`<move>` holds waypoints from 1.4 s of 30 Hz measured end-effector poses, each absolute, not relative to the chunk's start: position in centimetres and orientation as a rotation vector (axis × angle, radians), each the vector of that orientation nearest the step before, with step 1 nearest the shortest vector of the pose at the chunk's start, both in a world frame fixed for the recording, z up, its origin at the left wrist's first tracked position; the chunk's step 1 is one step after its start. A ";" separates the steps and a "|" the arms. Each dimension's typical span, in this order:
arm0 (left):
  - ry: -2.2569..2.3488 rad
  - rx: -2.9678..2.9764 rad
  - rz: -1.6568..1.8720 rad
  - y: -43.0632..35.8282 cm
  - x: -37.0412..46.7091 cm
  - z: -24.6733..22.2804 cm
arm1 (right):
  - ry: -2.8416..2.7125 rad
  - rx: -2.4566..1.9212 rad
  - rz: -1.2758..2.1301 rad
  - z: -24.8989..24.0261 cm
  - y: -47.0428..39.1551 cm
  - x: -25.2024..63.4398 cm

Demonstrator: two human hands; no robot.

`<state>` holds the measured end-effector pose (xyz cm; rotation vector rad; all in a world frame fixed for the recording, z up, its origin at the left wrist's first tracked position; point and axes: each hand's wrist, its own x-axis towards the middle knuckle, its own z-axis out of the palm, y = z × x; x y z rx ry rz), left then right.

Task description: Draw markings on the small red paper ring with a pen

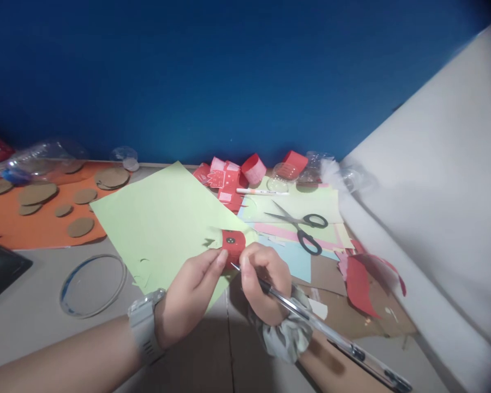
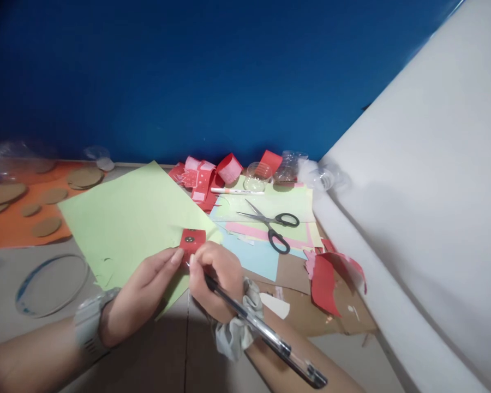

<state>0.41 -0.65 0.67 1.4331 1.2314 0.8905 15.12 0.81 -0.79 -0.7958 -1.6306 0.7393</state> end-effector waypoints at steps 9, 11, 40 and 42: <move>1.251 1.567 0.883 -0.6 0.5 0.3 | -1.606 -0.846 0.767 -1.2 0.9 15.5; 1.226 1.559 0.873 -0.6 0.4 0.2 | -1.642 -0.911 0.789 -1.0 0.9 15.5; 1.261 1.556 0.808 -0.3 0.2 0.4 | -1.654 -1.161 0.810 -0.6 1.4 15.2; 1.262 1.557 0.808 -0.3 0.2 0.4 | -1.651 -1.170 0.810 -0.5 1.4 15.2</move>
